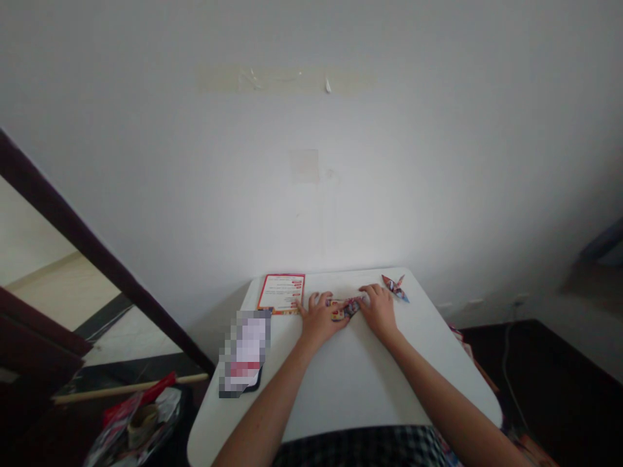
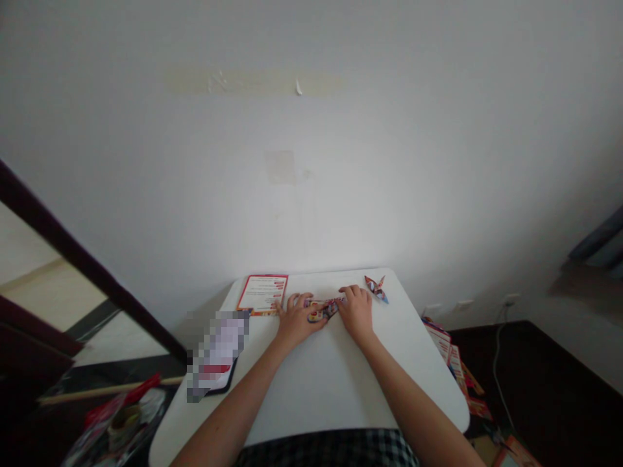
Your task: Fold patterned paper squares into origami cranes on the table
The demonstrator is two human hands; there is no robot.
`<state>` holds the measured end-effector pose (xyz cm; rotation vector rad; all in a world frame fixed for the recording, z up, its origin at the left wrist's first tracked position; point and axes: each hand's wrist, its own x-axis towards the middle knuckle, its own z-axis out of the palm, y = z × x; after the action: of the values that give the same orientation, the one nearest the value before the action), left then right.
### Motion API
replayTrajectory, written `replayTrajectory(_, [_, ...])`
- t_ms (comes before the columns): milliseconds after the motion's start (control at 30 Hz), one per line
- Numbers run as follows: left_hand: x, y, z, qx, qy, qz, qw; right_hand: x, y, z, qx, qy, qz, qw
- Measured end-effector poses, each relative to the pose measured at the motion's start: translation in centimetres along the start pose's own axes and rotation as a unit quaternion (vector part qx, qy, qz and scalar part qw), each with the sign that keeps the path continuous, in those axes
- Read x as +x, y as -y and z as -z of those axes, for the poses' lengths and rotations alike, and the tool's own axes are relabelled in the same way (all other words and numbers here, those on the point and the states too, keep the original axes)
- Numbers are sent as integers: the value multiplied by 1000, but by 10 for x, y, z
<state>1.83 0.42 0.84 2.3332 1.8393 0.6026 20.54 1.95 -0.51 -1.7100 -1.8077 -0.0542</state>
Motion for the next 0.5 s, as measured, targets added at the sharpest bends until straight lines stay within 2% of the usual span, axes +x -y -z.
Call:
replayTrajectory(100, [0, -1, -1, 1, -3, 6, 1000, -4, -8, 5, 33, -3, 17, 999])
replayTrajectory(267, [1, -3, -5, 7, -21, 16, 1000, -10, -13, 5, 68, 56, 43, 995])
replayTrajectory(500, [2, -3, -6, 13, -24, 16, 999, -9, -8, 4, 49, 62, 26, 997])
